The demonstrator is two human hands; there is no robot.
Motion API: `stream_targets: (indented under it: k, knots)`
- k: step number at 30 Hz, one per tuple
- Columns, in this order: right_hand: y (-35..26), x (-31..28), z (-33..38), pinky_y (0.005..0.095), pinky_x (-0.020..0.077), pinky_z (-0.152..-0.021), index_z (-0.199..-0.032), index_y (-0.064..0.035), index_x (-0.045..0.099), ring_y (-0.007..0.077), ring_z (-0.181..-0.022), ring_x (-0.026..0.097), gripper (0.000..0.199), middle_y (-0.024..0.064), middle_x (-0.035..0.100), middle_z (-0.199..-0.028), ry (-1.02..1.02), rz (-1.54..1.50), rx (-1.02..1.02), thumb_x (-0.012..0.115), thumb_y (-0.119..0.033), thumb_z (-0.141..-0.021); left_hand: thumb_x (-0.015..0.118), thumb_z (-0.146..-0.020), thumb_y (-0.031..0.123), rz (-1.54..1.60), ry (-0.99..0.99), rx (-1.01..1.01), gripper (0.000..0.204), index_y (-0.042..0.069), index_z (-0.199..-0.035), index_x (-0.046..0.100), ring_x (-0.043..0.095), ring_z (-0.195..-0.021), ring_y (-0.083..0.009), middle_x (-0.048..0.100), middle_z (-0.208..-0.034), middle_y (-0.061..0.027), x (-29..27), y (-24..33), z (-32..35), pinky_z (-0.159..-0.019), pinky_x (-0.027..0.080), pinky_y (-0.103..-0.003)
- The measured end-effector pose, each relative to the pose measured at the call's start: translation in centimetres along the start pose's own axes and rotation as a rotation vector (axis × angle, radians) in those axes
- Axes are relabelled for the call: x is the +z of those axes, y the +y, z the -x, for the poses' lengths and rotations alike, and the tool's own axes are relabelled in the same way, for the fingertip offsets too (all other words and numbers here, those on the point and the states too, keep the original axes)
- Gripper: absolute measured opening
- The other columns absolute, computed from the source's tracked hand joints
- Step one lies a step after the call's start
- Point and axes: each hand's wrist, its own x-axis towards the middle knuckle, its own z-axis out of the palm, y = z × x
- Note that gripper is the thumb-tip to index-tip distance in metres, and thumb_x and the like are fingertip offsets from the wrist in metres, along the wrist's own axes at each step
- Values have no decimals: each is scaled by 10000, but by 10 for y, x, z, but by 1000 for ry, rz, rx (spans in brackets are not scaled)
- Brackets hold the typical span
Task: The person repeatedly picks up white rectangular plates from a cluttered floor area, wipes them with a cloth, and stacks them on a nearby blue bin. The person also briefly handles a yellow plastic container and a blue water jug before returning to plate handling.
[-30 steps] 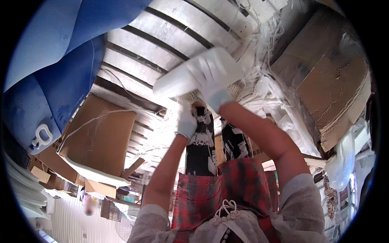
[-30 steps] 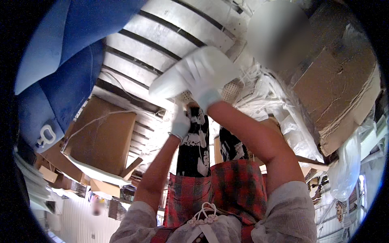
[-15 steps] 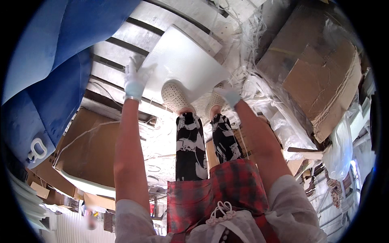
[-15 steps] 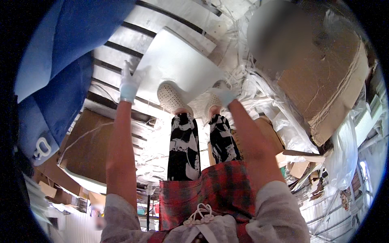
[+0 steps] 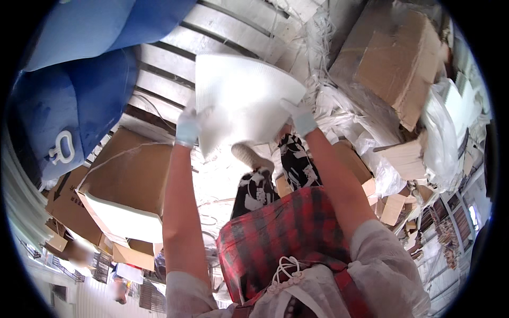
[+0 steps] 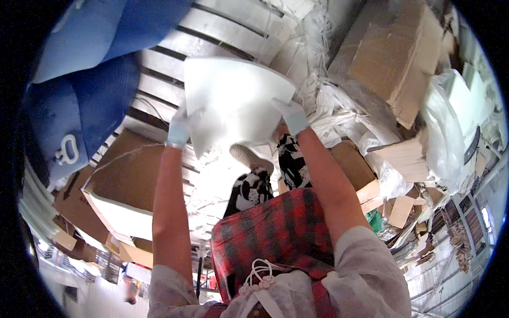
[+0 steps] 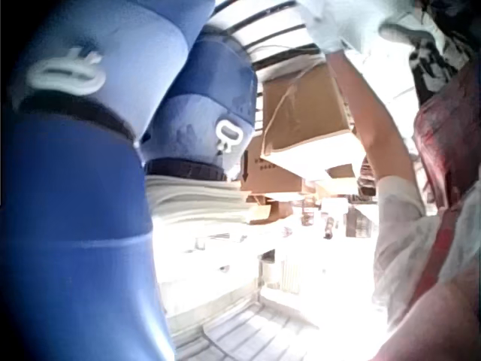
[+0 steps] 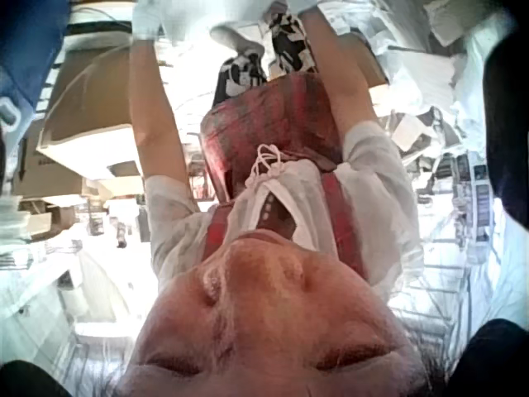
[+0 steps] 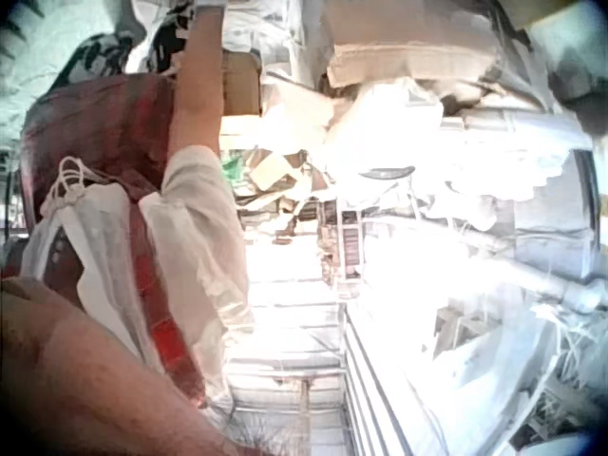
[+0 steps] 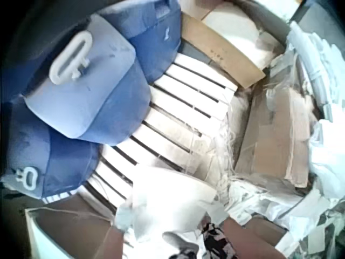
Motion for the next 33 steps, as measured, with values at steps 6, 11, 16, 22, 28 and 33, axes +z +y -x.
stream_targets:
  k: [6,11,16,22,28,33]
  knots:
    - [-136,-33,90,258,450,-780,-1114,23,558,106,-879,559,364,57,605,-1010,-112,19,-127,517,-266,-896,530,-843,458,623,-311,98,724,19,-1358,272,393,-1200,-202,399,-1312,-124,12,28,132,-991,338,-356]
    - [-171,-17,187,295,457,-805,-1130,25,536,142,-909,563,363,69,601,-1032,-267,136,-170,486,-255,-905,460,-841,543,800,-460,169,795,35,-1392,194,325,-1266,-233,306,-1391,-142,31,35,199,-1022,305,-384]
    - [-241,65,268,273,459,-738,-1029,21,596,114,-825,555,376,55,617,-923,-510,605,-244,497,-320,-906,438,-858,522,669,-394,139,760,38,-1391,196,327,-1265,-243,304,-1392,-146,48,38,261,-1019,309,-387]
    - [-169,131,228,345,441,-803,-1141,40,499,257,-863,598,358,216,605,-990,-824,1189,-686,417,-232,-923,412,-878,496,808,-304,186,718,41,-1390,198,330,-1264,-255,301,-1393,-150,27,37,315,-1015,315,-390]
    - [-88,178,232,309,355,-959,-1228,4,476,225,-1066,518,487,156,535,-1179,-1314,1082,-385,332,-364,-945,386,-898,470,1019,-279,280,676,44,-1389,200,333,-1263,-267,299,-1394,-154,-2,34,357,-1011,320,-393]
    - [-259,259,266,277,420,-816,-1083,52,583,173,-900,556,650,116,620,-1001,-617,817,-59,416,-543,-884,364,-915,449,1233,-241,386,642,47,-1389,202,335,-1262,-277,297,-1395,-158,-27,27,392,-1008,324,-396]
